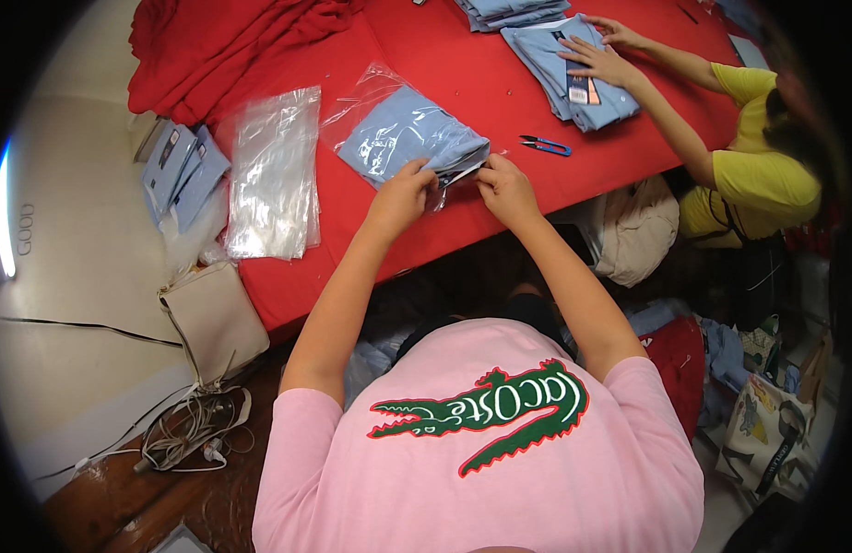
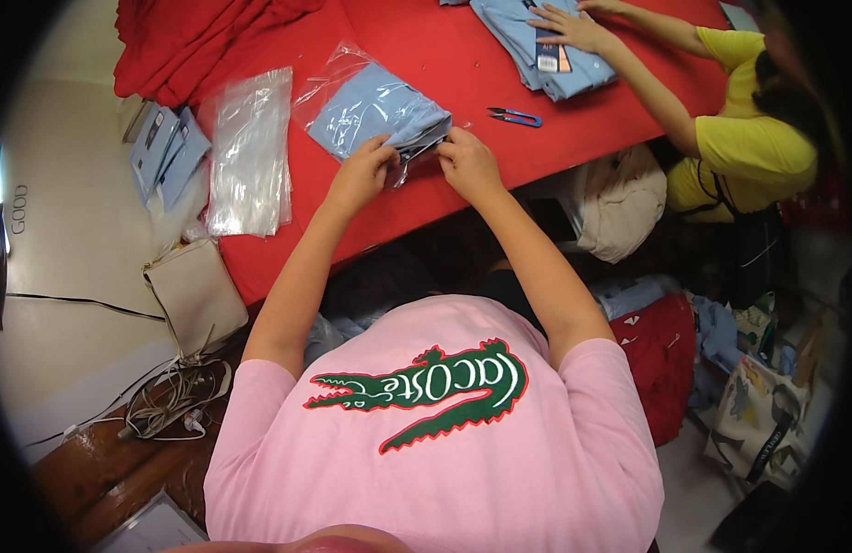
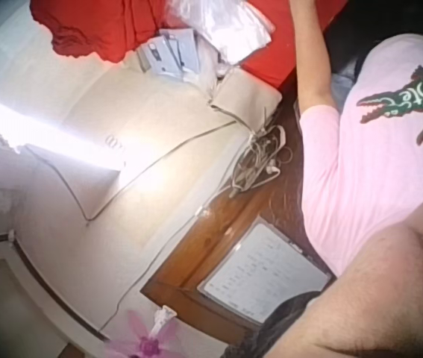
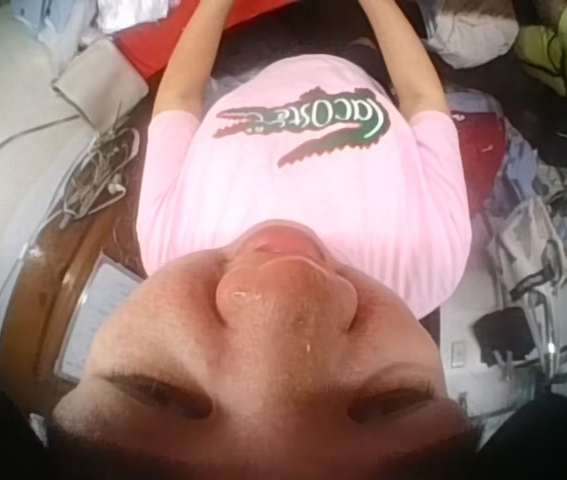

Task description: The person packs folded blue shirts into clear plastic bags by hand, using a small blue tool to assist with clearing air or tucking edges.

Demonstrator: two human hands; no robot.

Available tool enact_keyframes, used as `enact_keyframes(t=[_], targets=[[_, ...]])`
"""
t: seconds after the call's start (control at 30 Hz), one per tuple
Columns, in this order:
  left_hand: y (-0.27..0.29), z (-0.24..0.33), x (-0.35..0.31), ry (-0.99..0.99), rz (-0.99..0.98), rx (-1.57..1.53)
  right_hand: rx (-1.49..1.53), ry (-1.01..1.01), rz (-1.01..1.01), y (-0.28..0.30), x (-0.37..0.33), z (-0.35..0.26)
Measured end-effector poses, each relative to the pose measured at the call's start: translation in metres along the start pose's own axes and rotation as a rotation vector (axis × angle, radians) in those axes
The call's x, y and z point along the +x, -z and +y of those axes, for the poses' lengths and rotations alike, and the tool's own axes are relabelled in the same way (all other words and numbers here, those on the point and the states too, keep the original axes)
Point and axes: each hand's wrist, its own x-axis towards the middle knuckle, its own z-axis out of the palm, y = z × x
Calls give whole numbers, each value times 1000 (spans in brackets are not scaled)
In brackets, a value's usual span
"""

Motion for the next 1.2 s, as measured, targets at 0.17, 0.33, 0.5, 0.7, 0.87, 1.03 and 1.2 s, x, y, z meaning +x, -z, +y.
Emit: enact_keyframes(t=[0.17, 0.33, 0.5, 0.7, 0.87, 1.03, 1.2], targets=[[-5, 27, 6, 184, -40, 117, 190, -300, -41, 3, -6, -16], [-20, 23, 14, 181, 22, 248, 132, -172, -60, 3, -7, -19], [-20, 10, 17, 136, 88, 221, -35, 128, -122, 20, -19, -10], [-8, 16, 8, 58, -126, 182, -200, 227, -132, 40, -49, 3], [-12, 11, -9, -79, -170, 106, 50, -334, -55, 36, -51, -12], [-21, 5, -10, -104, -89, 73, 253, -826, -181, 19, -19, -9], [0, 26, 0, -6, -126, -24, 461, -981, -135, 20, -11, -23]])
